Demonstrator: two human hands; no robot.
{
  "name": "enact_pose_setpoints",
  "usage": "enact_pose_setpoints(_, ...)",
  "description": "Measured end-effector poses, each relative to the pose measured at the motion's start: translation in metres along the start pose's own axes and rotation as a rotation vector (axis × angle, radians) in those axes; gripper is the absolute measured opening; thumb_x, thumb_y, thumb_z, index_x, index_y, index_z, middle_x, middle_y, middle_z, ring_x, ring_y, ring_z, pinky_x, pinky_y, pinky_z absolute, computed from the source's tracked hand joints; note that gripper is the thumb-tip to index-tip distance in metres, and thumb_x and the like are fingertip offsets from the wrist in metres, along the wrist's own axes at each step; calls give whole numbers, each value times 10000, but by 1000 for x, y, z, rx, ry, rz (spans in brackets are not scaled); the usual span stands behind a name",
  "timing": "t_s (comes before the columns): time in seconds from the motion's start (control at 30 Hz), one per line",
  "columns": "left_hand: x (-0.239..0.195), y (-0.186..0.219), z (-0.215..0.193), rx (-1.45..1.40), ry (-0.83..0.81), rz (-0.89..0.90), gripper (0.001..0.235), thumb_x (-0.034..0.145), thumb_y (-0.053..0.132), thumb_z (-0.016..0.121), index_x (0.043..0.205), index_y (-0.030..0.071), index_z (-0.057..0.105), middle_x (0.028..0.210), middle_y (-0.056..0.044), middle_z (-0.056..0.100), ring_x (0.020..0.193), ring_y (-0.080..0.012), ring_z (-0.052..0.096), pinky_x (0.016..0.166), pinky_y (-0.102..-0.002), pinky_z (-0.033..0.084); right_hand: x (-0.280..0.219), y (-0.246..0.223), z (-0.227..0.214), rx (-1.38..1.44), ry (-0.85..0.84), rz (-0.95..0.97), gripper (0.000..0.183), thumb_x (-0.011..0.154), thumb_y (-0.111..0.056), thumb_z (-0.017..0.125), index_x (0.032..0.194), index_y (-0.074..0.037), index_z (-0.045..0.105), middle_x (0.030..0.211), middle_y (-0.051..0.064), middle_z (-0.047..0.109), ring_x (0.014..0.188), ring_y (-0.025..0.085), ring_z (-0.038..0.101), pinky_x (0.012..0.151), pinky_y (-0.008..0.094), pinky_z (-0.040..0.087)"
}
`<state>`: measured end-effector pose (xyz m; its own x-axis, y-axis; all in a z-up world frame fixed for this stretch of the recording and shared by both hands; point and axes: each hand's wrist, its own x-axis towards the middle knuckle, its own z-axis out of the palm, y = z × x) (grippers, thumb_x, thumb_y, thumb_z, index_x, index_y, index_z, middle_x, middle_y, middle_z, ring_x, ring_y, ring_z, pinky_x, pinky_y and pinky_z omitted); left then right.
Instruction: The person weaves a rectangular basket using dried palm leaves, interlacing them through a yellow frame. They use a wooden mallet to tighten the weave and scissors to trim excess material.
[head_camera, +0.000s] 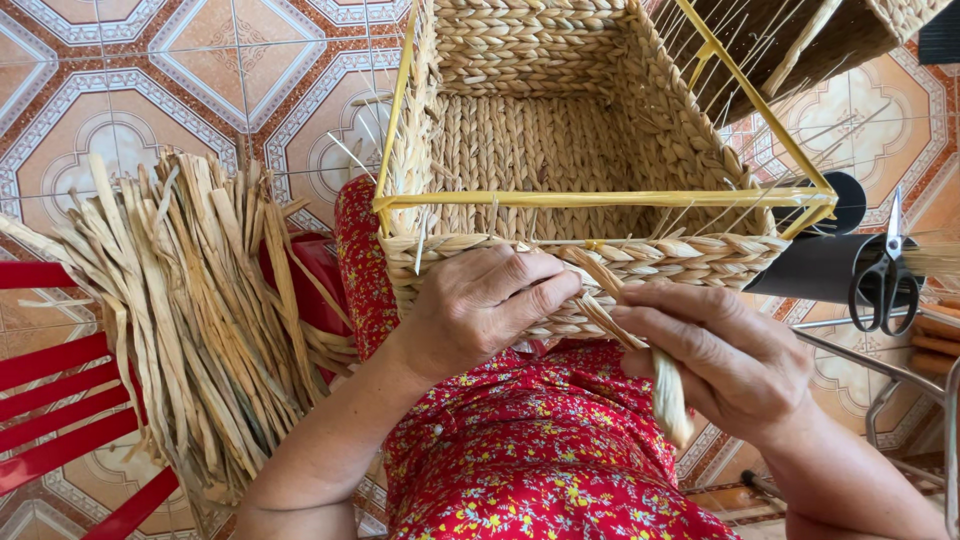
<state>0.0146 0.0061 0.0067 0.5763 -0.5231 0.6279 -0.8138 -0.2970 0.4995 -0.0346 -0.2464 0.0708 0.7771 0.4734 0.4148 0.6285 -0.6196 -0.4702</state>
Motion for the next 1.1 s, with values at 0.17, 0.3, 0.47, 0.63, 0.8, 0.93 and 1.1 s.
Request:
enact_pose_setpoints(0.17, 0, 1, -1, 13, -1, 0, 274, 933, 99, 694, 1206, 83, 697, 1117, -36, 664, 908, -212, 668, 788, -371, 579, 1, -2, 2, 60, 42, 102, 330, 833, -162, 801, 1112, -1, 729, 1091, 163, 718, 1010, 258, 736, 883, 352, 596)
enact_pose_setpoints(0.3, -3, 1, 0, 18, -9, 0, 277, 931, 96, 694, 1208, 78, 704, 1117, -35, 661, 899, -209, 663, 780, -368, 577, 3, -5, 2, 54, 5, 156, 295, 836, -123, 815, 1107, -29, 746, 1101, 133, 732, 1011, 240, 749, 866, 326, 597)
enact_pose_setpoints(0.47, -6, -1, 9, 35, 16, -8, 231, 958, 108, 707, 1187, 72, 708, 1097, -33, 668, 864, -189, 653, 757, -339, 579, 14, 2, 6, 94, -61, 116, 312, 836, -88, 797, 1134, -32, 727, 1187, 145, 720, 1044, 265, 744, 872, 341, 602)
enact_pose_setpoints(0.63, 0, -4, 9, 3, 42, 29, 370, 898, 298, 755, 1128, 15, 692, 1009, -65, 634, 832, -218, 650, 750, -362, 586, 23, 12, 18, 111, -115, 93, 413, 791, -65, 797, 1193, -30, 709, 1239, 134, 710, 1071, 280, 728, 893, 372, 596)
enact_pose_setpoints(0.8, 0, -3, 4, 28, 8, 13, 341, 847, 236, 743, 1109, 23, 698, 1045, -75, 635, 887, -253, 661, 802, -399, 579, 26, 21, 29, -18, -115, -61, 584, 680, -10, 744, 1259, -1, 668, 1271, 158, 661, 1078, 330, 699, 892, 430, 578)
enact_pose_setpoints(0.93, 0, -3, 4, 69, -11, -11, 234, 876, 113, 724, 1102, 51, 713, 1046, -63, 645, 890, -243, 661, 812, -394, 576, 23, 21, 40, -20, -55, -81, 549, 714, -34, 749, 1252, 10, 652, 1215, 162, 659, 1081, 327, 687, 905, 423, 577)
enact_pose_setpoints(1.1, 0, -2, 4, 37, 33, -8, 253, 869, 81, 718, 1120, 52, 721, 1069, -68, 654, 910, -248, 671, 813, -397, 577, 27, 23, 49, -70, -28, -69, 443, 762, -48, 767, 1189, 11, 667, 1112, 148, 671, 980, 306, 676, 816, 394, 563)
